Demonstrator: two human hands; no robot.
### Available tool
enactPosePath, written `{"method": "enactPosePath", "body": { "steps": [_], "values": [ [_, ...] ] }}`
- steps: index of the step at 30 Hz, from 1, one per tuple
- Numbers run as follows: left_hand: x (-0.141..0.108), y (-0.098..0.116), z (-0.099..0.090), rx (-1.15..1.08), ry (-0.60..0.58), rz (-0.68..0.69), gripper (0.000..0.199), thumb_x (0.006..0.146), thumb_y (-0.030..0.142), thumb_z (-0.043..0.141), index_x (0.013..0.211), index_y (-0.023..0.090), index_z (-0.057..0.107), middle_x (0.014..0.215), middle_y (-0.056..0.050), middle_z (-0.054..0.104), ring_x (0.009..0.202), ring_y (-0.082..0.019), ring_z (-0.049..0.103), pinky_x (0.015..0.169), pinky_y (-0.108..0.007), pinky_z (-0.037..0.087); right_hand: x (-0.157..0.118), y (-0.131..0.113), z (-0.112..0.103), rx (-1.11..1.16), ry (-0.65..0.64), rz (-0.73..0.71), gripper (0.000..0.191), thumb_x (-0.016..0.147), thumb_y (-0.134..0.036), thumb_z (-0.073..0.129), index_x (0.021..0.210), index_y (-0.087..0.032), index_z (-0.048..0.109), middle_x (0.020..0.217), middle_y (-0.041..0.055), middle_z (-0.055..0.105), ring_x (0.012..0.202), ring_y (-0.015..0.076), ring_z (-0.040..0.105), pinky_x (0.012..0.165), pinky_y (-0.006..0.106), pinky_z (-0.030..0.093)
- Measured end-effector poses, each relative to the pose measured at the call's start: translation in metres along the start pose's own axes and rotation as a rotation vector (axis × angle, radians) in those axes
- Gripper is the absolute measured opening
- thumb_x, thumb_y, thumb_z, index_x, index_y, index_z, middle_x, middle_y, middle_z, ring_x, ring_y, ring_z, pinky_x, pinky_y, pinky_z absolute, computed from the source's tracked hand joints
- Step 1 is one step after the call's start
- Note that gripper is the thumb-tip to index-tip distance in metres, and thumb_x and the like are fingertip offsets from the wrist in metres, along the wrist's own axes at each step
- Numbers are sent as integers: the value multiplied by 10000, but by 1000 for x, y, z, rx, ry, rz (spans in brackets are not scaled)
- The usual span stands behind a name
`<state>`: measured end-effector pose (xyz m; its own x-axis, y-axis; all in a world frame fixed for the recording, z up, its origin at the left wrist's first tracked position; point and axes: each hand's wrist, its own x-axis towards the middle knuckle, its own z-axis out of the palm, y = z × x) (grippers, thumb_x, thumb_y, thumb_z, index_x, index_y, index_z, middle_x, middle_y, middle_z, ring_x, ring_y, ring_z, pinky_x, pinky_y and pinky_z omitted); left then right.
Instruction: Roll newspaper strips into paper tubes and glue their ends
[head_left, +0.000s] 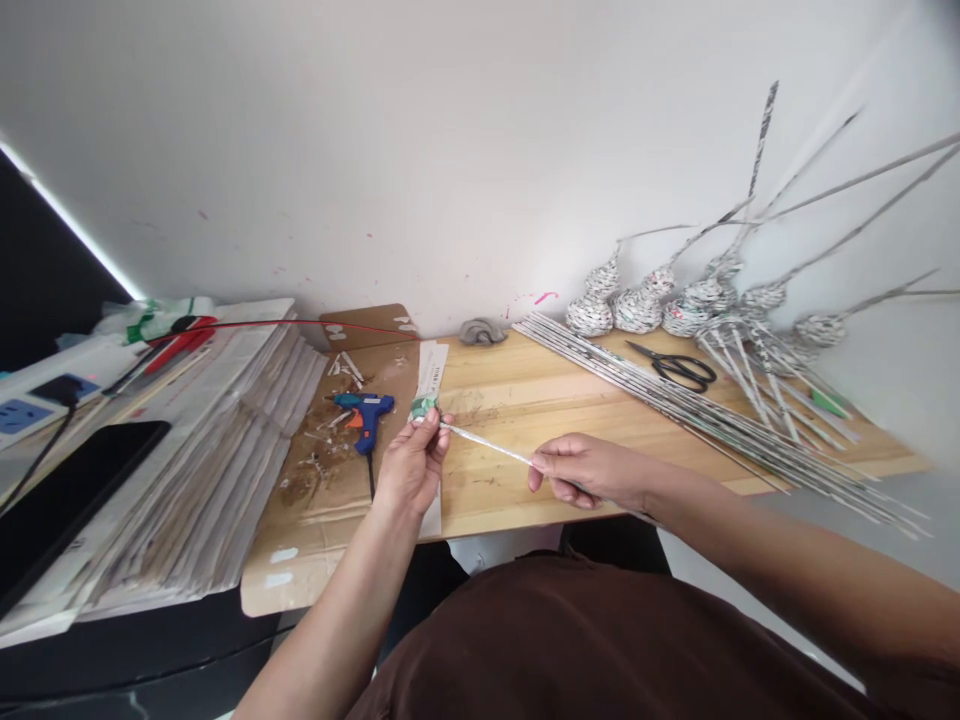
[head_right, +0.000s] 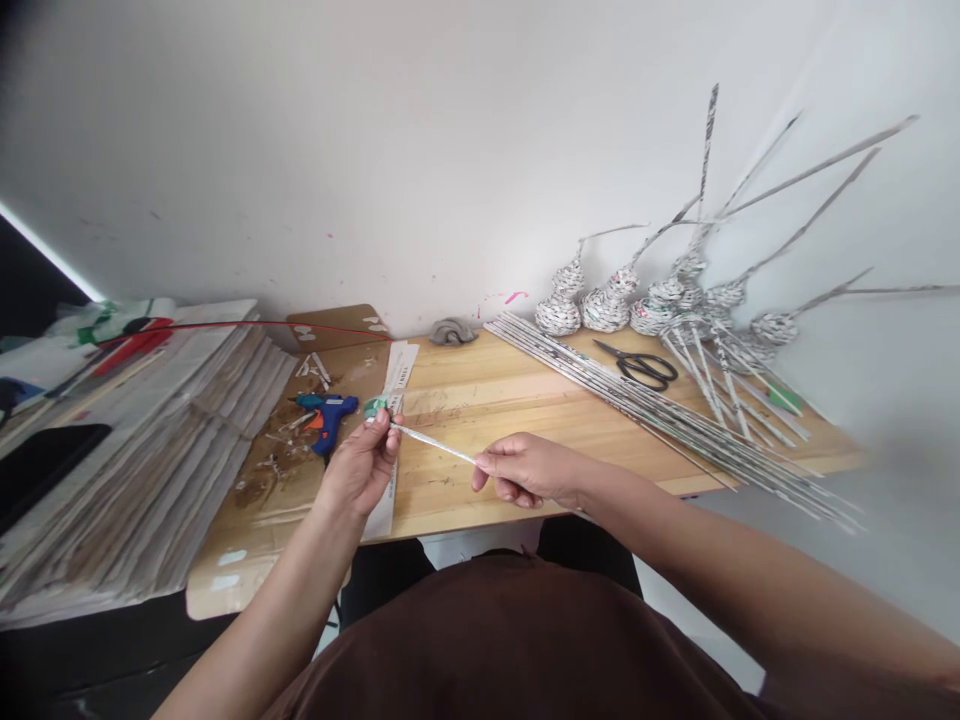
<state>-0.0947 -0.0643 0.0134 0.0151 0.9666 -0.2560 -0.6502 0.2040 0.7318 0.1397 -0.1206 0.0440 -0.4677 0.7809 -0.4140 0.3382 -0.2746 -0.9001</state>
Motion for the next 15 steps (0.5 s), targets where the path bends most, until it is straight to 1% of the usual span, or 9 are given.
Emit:
{"method": "enactPosePath", "body": {
  "steps": [1,2,4,6,8,10,11,12,15],
  "values": [
    [0,0,-1,8,-11,-4,40,789,99,623,768,84,653,748,-59,647,526,-36,557,508,-96,513,0,4,1,109,-63,41,352,884,-486,427,865,-163,565,515,-56,408,381,68,335,395,208,245],
    [-1,-1,-1,18,-19,-9,36,785,104,630,766,84,652,748,-59,646,524,-35,555,504,-95,511,0,6,1,169,-103,70,354,882,-494,424,866,-163,548,506,-63,394,369,67,331,382,204,238],
    [-2,-2,-1,39,-27,-20,28,774,112,646,767,85,652,744,-57,646,520,-34,552,496,-93,507,-1,8,5,146,-109,94,369,892,-499,394,878,-161,542,511,-53,426,373,76,365,379,203,255],
    [-2,-3,-1,57,-25,-27,33,762,115,659,779,88,654,737,-52,645,514,-33,550,489,-92,505,-4,5,9,-25,-21,55,377,901,-488,381,892,-158,563,545,-27,486,414,87,413,411,210,294],
    [-2,-4,-1,69,-15,-22,49,755,114,666,796,88,658,737,-50,648,513,-32,551,486,-91,504,-6,1,14,-258,119,-59,339,900,-450,412,868,-165,593,592,-7,527,487,97,449,476,217,325],
    [-2,-4,-1,74,4,-17,57,754,114,667,802,84,660,740,-55,654,516,-32,556,487,-91,505,-8,-2,17,-438,222,-173,305,900,-397,433,804,-173,615,625,1,547,541,102,456,529,222,328],
    [-2,-5,-1,74,16,-20,58,753,115,667,800,82,661,739,-57,657,515,-33,559,488,-92,506,-8,-2,18,-488,245,-204,303,902,-377,432,777,-176,621,631,1,550,551,102,453,540,224,325],
    [-2,-5,-2,75,26,-26,60,751,116,670,799,81,662,734,-58,658,512,-34,561,487,-94,508,-7,-1,18,-504,248,-205,305,904,-366,428,766,-177,623,622,-1,546,545,102,450,541,225,323],
    [-2,-7,-3,80,26,-38,81,733,126,690,797,83,666,725,-53,660,503,-37,563,484,-99,511,-1,4,17,-393,178,-110,312,902,-401,422,818,-174,618,591,-7,535,495,100,452,506,220,337]
  ]
}}
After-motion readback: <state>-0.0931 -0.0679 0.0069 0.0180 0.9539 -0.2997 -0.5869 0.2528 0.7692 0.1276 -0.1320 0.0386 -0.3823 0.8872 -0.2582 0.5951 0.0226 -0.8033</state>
